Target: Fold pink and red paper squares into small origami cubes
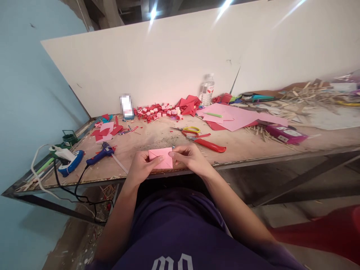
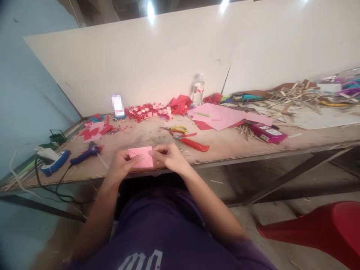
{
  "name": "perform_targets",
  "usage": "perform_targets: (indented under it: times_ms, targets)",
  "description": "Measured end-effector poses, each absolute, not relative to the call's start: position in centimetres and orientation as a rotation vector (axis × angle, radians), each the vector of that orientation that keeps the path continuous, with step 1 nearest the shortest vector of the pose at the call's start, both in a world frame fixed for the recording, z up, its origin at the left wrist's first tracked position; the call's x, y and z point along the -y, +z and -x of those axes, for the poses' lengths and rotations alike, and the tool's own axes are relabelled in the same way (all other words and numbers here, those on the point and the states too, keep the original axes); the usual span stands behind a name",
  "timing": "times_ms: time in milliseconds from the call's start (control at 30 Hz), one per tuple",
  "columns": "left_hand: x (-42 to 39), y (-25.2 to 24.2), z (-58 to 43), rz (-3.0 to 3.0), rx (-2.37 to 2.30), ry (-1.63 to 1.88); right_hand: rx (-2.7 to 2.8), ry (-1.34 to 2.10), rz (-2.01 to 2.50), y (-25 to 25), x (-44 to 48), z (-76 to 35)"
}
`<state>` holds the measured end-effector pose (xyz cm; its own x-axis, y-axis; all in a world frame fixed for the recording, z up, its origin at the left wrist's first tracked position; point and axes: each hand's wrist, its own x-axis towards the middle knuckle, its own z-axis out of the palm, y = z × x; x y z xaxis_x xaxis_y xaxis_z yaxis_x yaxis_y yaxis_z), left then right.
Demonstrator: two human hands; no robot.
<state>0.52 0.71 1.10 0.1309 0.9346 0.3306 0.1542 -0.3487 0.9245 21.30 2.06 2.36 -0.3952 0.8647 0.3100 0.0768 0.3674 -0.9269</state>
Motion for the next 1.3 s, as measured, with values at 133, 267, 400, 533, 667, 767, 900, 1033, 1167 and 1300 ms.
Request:
perform_targets:
  times_ms: [133,267,400,533,667,767,900,1033,1167,1300]
  targets:
    - [-0.57,1.12,-0.64,-1.628,-1.093,1.302,1.768,1.043,0.856,2.31,-2.07,-21.27]
    - [-0.52,1.13,-0.72,-1.579,-1.100,1.347,1.814,1.051,0.859,2.36,-2.05,-21.18]
    - [-0.54,1.20,-0.80,-1.576,-1.089,1.351,1.785,1.029,0.878,2.55,-1.85,-21.09]
    - [-0.53,1.24,-0.83,-1.557,-1.107,1.393,1.780,1.097,0.880,2.52,-1.74,-21.09]
    - [-0.56,1.18,-0.85,-1.540,-1.112,1.412,1.761,1.133,0.881,2.31,-1.78,-21.07]
    - [-0.61,1.17,-0.90,-1.539,-1.102,1.402,1.738,1.111,0.883,2.30,-1.81,-21.07]
    - [-0.69,1.12,-0.86,-1.502,-1.123,1.441,1.817,1.188,0.867,2.41,-1.76,-21.14]
    - [-0.82,0.94,-0.80,-1.507,-1.093,1.443,1.781,1.245,0.868,2.26,-1.73,-21.14]
    - [-0.89,0.81,-0.77,-1.516,-1.081,1.427,1.777,1.206,0.883,2.19,-1.71,-21.12]
    - [-0.87,0.84,-0.77,-1.536,-1.077,1.424,1.815,1.173,0.879,2.57,-1.52,-21.13]
